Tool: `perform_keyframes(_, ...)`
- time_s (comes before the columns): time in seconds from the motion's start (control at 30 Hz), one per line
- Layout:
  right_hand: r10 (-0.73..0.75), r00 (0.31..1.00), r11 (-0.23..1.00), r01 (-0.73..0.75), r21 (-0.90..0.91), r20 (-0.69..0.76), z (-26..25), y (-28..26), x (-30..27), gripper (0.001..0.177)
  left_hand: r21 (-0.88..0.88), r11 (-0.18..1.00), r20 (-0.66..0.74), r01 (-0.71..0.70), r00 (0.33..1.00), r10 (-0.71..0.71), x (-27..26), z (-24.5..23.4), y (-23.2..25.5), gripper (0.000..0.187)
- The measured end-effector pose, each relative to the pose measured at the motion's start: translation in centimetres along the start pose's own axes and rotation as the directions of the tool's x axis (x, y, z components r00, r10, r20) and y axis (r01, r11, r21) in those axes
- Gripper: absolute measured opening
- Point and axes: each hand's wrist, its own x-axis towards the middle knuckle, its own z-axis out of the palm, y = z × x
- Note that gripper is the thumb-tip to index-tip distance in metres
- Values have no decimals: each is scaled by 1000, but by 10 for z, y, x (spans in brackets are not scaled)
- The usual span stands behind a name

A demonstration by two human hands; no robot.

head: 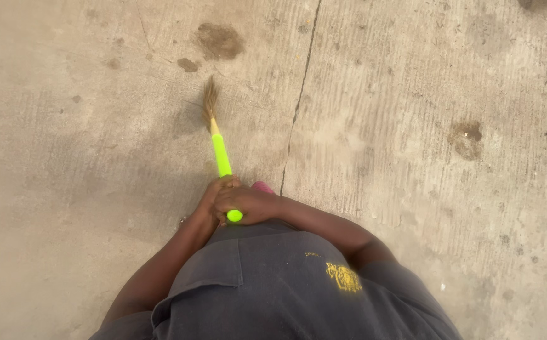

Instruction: The person sweeps dirt and debris across a concrete patio by hand using a broom, pushing the materials toward a grassy area.

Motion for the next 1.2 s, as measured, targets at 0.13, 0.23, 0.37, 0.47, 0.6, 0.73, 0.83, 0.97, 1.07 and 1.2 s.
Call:
perform_keyframes(0.13,202,972,979,-197,57,-120,-4,27,-10,15,126,983,159,134,975,-153,36,-5,0,19)
perform_keyframes(0.23,233,927,966,-255,-37,-294,-3,43,-1,12,155,987,321,47,942,-95,85,-12,3,16)
perform_keyframes(0.37,399,757,874,-485,-35,-518,-21,41,38,16,195,978,564,-76,824,-48,147,-16,47,13)
perform_keyframes(0.47,206,637,847,-497,-190,-743,-35,39,70,27,234,972,671,31,718,-184,167,0,98,13)
perform_keyframes(0.6,-222,426,691,-566,-450,-877,-48,62,81,36,475,875,614,90,679,-403,122,36,162,30)
perform_keyframes(0.73,-71,283,790,-570,-227,-957,-38,67,66,15,909,390,358,-146,754,-552,68,83,229,73)
perform_keyframes(0.83,35,43,551,-834,-17,-998,-29,40,61,23,871,57,461,-488,770,-442,21,108,276,93)
perform_keyframes(0.97,-10,-84,505,-861,68,-996,0,2,83,18,575,227,736,-786,376,-563,-22,142,296,111)
perform_keyframes(1.07,-11,-200,562,-811,159,-980,11,1,91,17,465,174,745,-868,278,-607,-21,160,277,107)
perform_keyframes(1.2,-39,-285,650,-735,193,-958,25,27,86,25,344,123,769,-931,204,-606,20,170,236,94)
